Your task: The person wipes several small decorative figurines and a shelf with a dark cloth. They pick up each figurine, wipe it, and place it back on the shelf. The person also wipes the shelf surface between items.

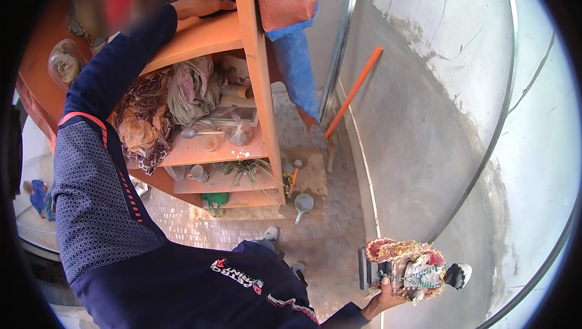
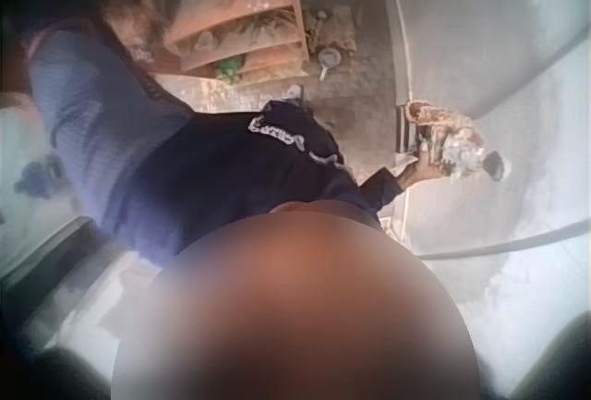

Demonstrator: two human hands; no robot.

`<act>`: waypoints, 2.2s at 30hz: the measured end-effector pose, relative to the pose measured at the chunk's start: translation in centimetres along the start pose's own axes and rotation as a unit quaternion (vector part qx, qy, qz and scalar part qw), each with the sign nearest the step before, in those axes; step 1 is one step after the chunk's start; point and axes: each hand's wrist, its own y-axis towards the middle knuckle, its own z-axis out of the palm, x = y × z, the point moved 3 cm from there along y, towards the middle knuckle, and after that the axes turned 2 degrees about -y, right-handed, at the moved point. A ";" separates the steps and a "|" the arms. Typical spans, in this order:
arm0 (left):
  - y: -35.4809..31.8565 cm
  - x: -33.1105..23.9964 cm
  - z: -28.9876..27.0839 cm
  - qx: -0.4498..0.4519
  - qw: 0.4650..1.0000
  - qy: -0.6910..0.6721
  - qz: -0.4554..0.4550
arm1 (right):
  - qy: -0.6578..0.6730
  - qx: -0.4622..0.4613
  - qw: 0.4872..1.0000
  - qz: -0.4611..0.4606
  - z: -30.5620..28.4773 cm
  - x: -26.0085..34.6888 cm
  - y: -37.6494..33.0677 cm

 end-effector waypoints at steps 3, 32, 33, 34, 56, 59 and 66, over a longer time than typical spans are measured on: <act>-5.7 -5.6 0.4 0.016 1.000 -0.022 0.014 | -0.005 0.050 0.998 0.028 0.3 0.3 1.3; -42.2 -3.3 -8.1 -0.254 0.902 0.153 -0.313 | 0.027 0.308 0.942 0.127 1.4 2.6 2.5; -41.9 -4.0 -7.1 -0.227 0.909 0.155 -0.312 | 0.024 0.315 0.942 0.113 1.6 3.5 2.6; -41.7 -4.4 -6.1 -0.198 0.916 0.155 -0.312 | 0.024 0.326 0.940 0.095 2.5 4.1 2.3; -34.4 3.6 -13.4 -0.246 0.953 0.172 -0.040 | 0.103 0.315 0.940 0.084 18.1 4.1 -13.5; -36.1 4.4 -12.2 -0.192 0.969 0.154 -0.035 | 0.106 0.307 0.944 0.064 18.0 4.3 -13.2; -45.2 7.5 -17.3 -0.614 0.750 0.090 -0.229 | 0.078 0.273 0.957 0.064 18.4 5.3 -11.6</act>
